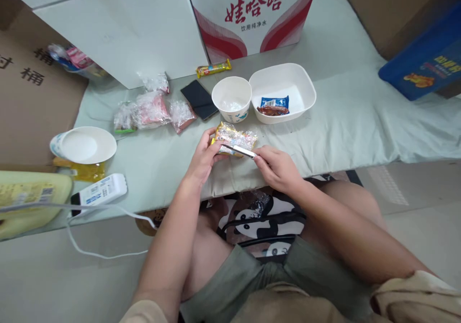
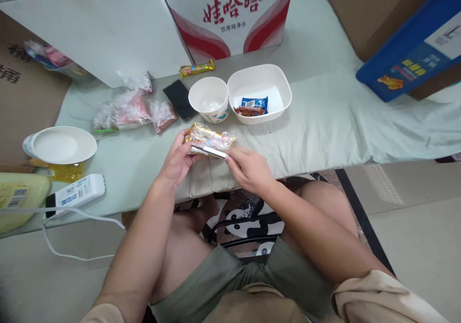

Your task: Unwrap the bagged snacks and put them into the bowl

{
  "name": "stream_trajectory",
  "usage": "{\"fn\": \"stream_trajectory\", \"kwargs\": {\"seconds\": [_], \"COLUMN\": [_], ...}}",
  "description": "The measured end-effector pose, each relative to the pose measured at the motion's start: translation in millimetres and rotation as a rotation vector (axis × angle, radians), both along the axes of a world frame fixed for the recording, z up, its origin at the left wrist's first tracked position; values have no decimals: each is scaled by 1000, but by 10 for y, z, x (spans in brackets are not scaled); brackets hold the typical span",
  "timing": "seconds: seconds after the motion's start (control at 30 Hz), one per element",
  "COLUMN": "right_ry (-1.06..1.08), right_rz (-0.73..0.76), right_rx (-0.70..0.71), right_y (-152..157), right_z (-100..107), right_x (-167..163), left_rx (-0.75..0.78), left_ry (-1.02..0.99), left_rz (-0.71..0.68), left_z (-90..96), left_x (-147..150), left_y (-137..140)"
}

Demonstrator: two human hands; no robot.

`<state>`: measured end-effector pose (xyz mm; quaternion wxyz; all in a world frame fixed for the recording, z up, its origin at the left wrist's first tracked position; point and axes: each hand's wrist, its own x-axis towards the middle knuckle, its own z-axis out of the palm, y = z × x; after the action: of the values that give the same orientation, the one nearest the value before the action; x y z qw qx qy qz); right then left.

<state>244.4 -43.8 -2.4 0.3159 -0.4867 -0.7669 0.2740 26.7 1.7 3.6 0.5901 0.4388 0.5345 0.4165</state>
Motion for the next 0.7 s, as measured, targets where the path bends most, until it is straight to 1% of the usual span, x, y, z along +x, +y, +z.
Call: {"fn": "stream_trajectory", "kwargs": {"seconds": [0.1,0.23,0.33,0.43,0.6,0.7], "right_ry": [-19,-99,-195,-285,-389,-425], "right_rz": [-61,-116,-127,-127,-165,-185], "right_rx": [-20,-26,-23,-54,-164,-198], "right_y": [29,78,109,131,184,220], "right_z": [-3,-5,18,56,120,145], "right_x": [-7,21,66,126,300,440], "left_rx": [9,105,172,206,199,213], "left_ry": [73,158,185,188,166,209], "left_rz": [18,-10,-52,-69,13,52], "left_z": [-48,-105,-111,-97,-99,-143], "left_x": [35,34,16,-16,-143,-239], "left_y": [0,-7,-4,10,52,75]}}
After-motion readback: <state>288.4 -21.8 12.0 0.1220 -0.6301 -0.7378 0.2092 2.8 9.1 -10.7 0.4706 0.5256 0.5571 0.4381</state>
